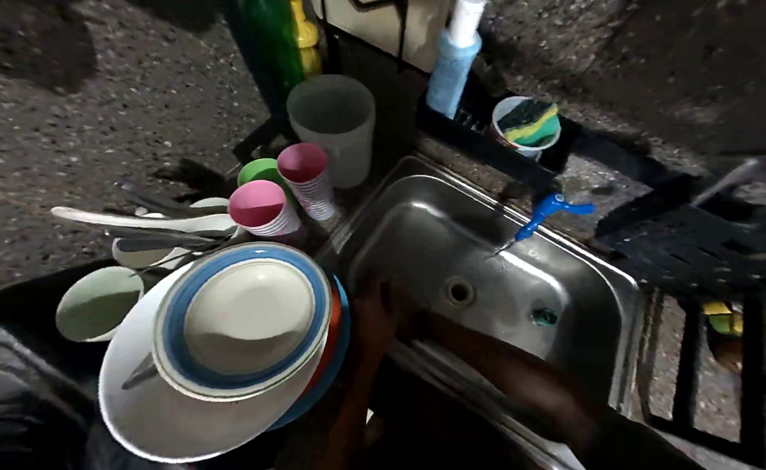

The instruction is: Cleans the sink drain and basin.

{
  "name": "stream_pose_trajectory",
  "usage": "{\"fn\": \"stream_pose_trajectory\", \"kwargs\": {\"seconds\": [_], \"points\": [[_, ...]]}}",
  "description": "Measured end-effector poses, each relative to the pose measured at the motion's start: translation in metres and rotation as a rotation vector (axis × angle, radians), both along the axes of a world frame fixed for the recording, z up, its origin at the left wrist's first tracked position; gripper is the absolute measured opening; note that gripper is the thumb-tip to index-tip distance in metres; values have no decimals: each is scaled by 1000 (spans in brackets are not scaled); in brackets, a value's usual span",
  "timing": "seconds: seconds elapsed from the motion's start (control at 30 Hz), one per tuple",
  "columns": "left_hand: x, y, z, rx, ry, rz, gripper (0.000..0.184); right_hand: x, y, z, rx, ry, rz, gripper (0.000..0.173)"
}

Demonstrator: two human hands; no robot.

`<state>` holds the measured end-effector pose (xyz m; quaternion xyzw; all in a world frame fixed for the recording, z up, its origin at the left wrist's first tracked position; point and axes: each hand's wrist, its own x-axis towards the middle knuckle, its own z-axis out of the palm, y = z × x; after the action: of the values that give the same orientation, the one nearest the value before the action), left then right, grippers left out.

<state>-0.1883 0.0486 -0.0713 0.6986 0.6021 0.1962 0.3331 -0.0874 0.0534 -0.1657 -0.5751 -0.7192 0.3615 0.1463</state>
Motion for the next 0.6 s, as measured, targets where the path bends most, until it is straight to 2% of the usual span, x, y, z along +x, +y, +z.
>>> {"fn": "stream_pose_trajectory", "kwargs": {"seconds": [0.1,0.2,0.27,0.33,0.4,0.47,0.53,0.6], "points": [[0,-1,-2,44,27,-19,34,37,-30,6,6,-47,235,53],[1,-1,-11,132,36,-23,30,73,-59,-15,50,-152,283,52],[2,0,-13,128,71,-34,30,105,-78,-30,74,-285,203,54],[3,0,-10,126,89,-46,29,143,-84,-30,58,-339,-32,59],[4,-1,-8,160,87,-48,29,174,-60,-17,32,-318,-279,65],[3,-3,-14,218,70,-44,29,189,-20,-5,103,-266,-403,64],[0,-5,-18,243,41,-44,29,186,26,4,152,-244,-401,62],[-1,-7,-14,186,52,-31,30,172,70,3,99,-277,-302,64]]}}
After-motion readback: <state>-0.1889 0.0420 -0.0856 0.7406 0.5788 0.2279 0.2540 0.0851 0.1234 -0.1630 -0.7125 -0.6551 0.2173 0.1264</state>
